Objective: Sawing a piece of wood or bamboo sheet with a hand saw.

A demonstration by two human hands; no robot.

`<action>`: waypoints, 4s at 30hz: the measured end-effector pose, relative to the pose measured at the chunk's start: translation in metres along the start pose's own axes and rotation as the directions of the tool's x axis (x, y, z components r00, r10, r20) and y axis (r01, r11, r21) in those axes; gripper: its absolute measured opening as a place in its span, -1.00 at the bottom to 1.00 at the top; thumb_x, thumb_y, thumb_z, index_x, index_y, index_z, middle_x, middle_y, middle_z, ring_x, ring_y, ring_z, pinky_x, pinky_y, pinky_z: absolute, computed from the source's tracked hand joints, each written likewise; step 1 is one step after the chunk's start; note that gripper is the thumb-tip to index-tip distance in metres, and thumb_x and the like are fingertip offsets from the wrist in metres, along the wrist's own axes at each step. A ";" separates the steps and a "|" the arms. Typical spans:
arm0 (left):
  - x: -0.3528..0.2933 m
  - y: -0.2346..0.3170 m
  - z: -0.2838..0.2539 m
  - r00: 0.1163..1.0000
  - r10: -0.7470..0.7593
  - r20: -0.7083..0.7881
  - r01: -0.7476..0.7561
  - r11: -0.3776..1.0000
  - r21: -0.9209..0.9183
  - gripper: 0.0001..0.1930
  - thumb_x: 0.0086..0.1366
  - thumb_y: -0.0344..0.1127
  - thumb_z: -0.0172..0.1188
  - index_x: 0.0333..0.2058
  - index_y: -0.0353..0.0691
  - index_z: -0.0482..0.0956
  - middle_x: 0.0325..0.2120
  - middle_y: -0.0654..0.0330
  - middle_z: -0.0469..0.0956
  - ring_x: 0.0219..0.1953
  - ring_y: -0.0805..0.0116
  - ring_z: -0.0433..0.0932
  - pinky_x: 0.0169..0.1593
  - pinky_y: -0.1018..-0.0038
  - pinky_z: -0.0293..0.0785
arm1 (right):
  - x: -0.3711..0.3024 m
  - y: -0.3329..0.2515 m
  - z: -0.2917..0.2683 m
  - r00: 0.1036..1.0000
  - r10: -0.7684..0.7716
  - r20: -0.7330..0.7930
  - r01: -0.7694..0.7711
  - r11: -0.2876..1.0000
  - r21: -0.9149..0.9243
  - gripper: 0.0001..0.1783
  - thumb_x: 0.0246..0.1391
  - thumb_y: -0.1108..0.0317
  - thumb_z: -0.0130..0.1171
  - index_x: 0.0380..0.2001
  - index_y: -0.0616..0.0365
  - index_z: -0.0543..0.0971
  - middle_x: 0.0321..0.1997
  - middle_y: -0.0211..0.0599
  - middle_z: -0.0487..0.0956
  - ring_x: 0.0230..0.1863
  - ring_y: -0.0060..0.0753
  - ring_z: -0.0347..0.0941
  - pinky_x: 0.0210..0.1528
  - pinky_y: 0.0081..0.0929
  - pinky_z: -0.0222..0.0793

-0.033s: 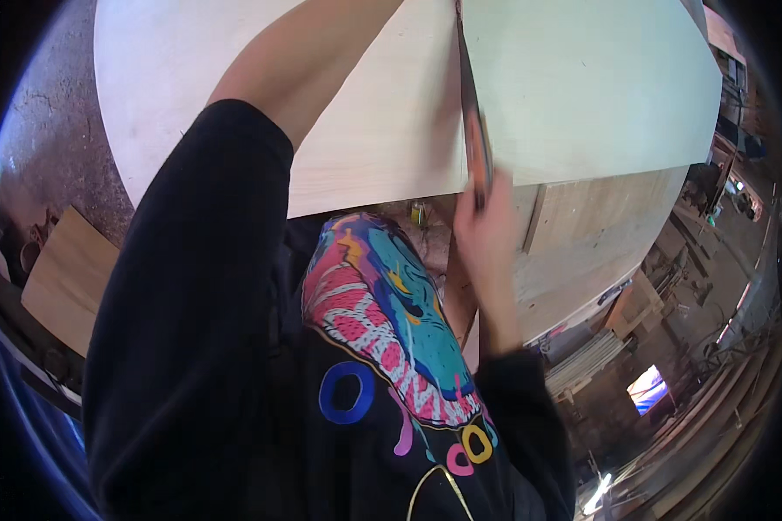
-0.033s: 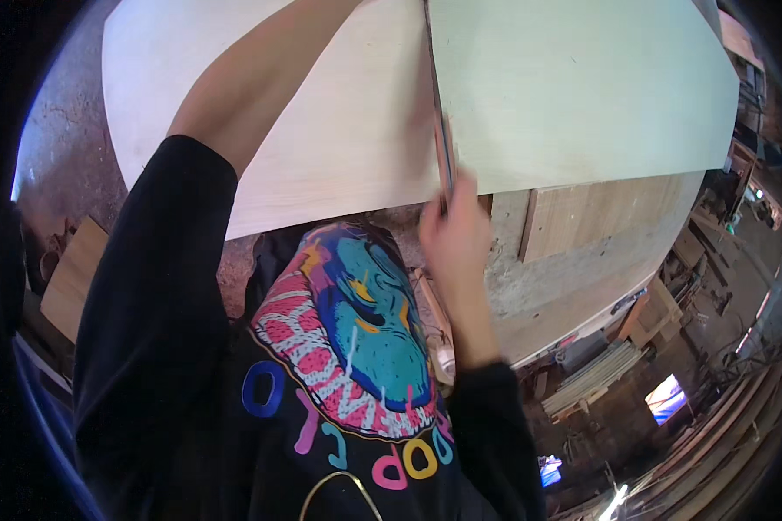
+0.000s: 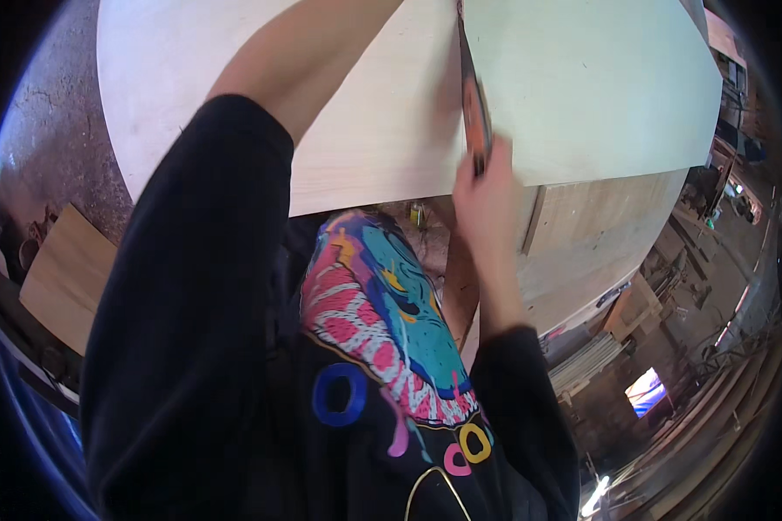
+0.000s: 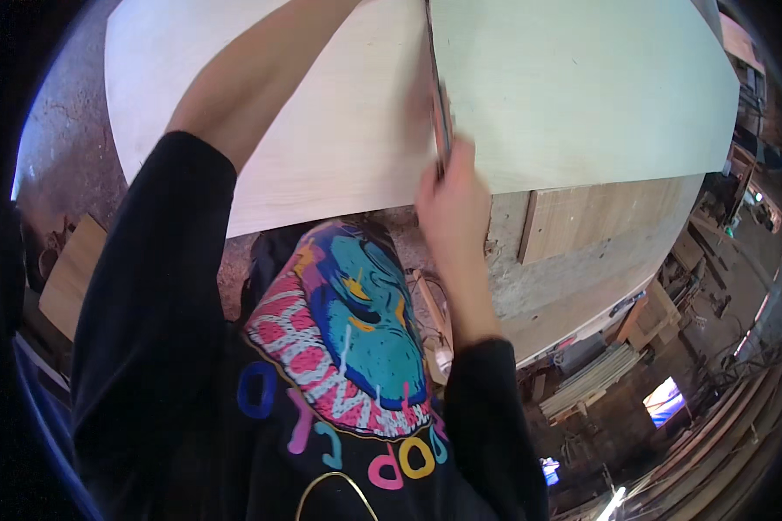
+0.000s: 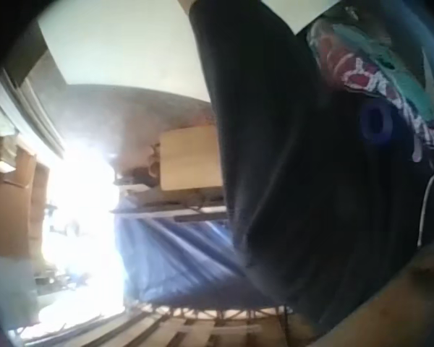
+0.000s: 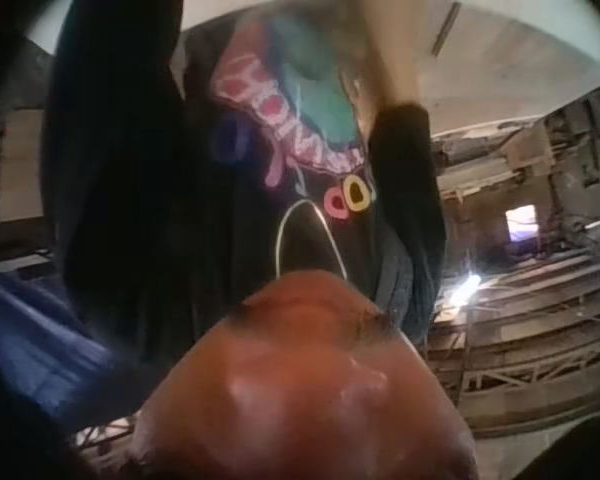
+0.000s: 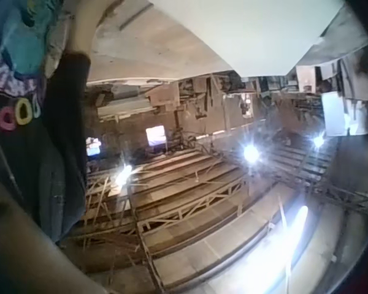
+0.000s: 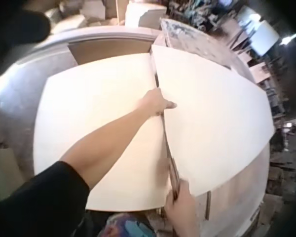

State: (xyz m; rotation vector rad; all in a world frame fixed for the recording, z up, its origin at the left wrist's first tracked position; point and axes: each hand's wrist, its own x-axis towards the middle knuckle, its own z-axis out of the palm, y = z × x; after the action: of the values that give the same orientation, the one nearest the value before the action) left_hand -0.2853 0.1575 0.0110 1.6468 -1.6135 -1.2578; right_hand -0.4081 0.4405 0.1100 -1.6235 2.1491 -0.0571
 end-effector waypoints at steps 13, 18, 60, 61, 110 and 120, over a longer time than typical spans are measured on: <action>-0.005 -0.005 -0.005 0.998 -0.039 -0.055 0.040 0.999 0.021 -0.42 -0.04 0.02 0.51 -0.27 -0.43 0.63 -0.47 -0.03 0.67 -0.47 0.13 0.67 -0.29 0.27 0.62 | -0.106 0.019 -0.033 0.999 0.024 0.027 -0.025 0.998 0.059 -0.70 0.20 0.39 0.12 0.00 0.13 0.43 -0.42 0.13 0.58 -0.38 0.26 0.57 -0.44 0.02 0.45; 0.022 -0.007 0.012 0.983 -0.071 0.167 0.072 0.997 -0.001 -0.37 -0.05 0.03 0.52 -0.28 -0.52 0.61 -0.40 -0.12 0.66 -0.41 0.12 0.68 -0.27 0.26 0.62 | 0.042 -0.022 -0.025 0.998 -0.017 0.054 0.019 0.999 -0.029 -0.80 0.14 0.37 0.12 -0.24 0.20 0.36 -0.43 0.23 0.55 -0.37 0.39 0.50 -0.37 0.16 0.38; -0.450 -0.123 0.050 0.977 0.048 -0.208 -0.061 0.997 -0.057 -0.72 0.25 -0.34 0.31 -0.09 -0.31 0.61 -0.40 0.11 0.58 -0.36 0.36 0.57 -0.25 0.46 0.49 | -0.209 0.115 -0.062 0.933 -0.357 -0.038 0.326 0.800 0.504 -0.29 0.16 0.57 0.07 0.39 0.23 0.17 0.34 0.09 0.34 0.27 0.10 0.36 0.17 -0.33 0.37; -0.437 -0.113 0.052 0.962 0.190 -0.195 -0.204 0.978 -0.052 -0.74 0.24 -0.36 0.31 -0.11 -0.28 0.61 -0.40 0.08 0.57 -0.37 0.32 0.56 -0.26 0.46 0.47 | -0.212 0.109 -0.063 0.948 -0.316 -0.044 0.300 0.837 0.458 -0.29 0.16 0.57 0.08 0.38 0.24 0.17 0.32 0.09 0.36 0.24 0.08 0.39 0.16 -0.34 0.38; -0.359 -0.072 0.134 0.875 -0.390 0.288 0.241 -0.165 -0.956 -0.59 0.42 -0.23 0.16 0.15 -0.23 0.37 0.06 0.16 0.50 0.07 0.26 0.55 0.16 0.24 0.53 | -0.014 0.019 -0.009 0.974 -0.207 -0.088 0.219 0.960 0.174 -0.42 0.29 0.36 0.04 0.32 0.29 0.23 0.14 0.23 0.48 0.11 0.21 0.48 0.03 -0.20 0.44; -0.361 -0.071 0.126 0.875 -0.431 0.221 0.161 -0.172 -0.972 -0.59 0.42 -0.23 0.15 0.16 -0.23 0.38 0.06 0.14 0.52 0.07 0.23 0.56 0.16 0.22 0.53 | -0.179 0.066 -0.045 0.981 -0.163 -0.107 0.186 0.946 0.264 -0.41 0.28 0.41 0.06 0.33 0.35 0.23 0.18 0.12 0.50 0.20 -0.02 0.48 0.18 -0.30 0.38</action>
State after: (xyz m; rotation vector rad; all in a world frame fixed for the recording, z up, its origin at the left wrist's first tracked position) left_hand -0.3113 0.5448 -0.0123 0.9019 0.2933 -1.7294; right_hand -0.4464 0.6154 0.1884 -1.6655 1.9481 -0.4639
